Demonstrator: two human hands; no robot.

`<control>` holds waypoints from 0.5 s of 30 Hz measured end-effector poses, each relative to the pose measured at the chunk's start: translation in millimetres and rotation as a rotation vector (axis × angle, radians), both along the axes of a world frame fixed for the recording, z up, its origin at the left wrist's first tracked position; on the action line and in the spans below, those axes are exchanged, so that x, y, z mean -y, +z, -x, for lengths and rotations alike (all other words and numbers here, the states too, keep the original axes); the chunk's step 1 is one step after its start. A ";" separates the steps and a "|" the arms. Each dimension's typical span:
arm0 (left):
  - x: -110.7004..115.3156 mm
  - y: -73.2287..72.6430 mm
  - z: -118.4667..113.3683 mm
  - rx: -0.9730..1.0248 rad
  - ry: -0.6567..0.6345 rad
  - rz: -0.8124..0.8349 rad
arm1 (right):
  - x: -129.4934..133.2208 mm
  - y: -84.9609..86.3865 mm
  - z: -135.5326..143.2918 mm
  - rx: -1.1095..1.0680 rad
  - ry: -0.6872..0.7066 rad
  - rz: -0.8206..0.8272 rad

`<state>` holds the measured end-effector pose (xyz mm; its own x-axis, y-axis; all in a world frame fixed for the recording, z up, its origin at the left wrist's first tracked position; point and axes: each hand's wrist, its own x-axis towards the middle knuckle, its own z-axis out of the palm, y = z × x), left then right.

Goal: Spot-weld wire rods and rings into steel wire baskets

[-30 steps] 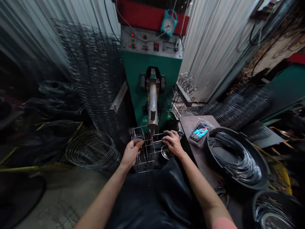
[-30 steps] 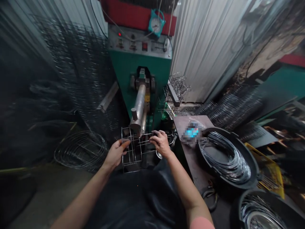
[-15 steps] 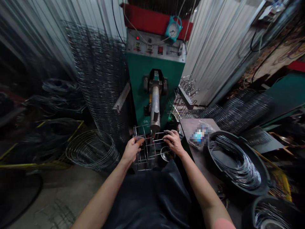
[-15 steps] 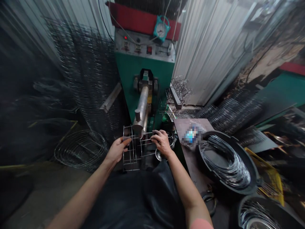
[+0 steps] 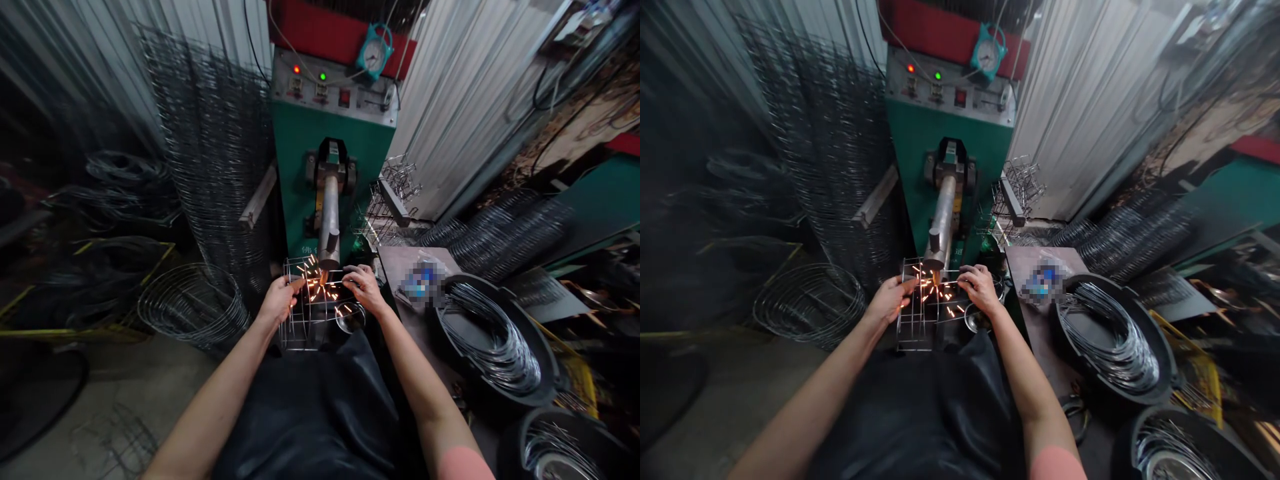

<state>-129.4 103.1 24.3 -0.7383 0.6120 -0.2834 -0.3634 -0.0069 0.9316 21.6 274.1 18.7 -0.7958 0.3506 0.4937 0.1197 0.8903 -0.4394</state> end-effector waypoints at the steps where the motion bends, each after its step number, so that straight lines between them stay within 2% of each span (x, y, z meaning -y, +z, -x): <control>1: -0.2 -0.3 0.9 0.003 -0.004 0.003 | -0.6 -0.4 0.3 0.007 -0.003 0.006; 5: -1.5 -1.2 5.5 -0.004 -0.030 0.013 | -0.3 0.4 0.7 0.026 -0.004 0.022; 9: 6.2 2.9 5.8 -0.043 -0.067 0.025 | 9.4 9.0 -2.6 0.032 0.025 -0.017; 12: 29.3 6.7 0.1 -0.073 -0.106 0.032 | 25.8 21.1 -15.3 0.082 0.085 -0.079; 15: 64.7 8.6 -8.8 -0.065 -0.130 0.029 | 53.9 35.2 -41.6 0.059 0.048 -0.116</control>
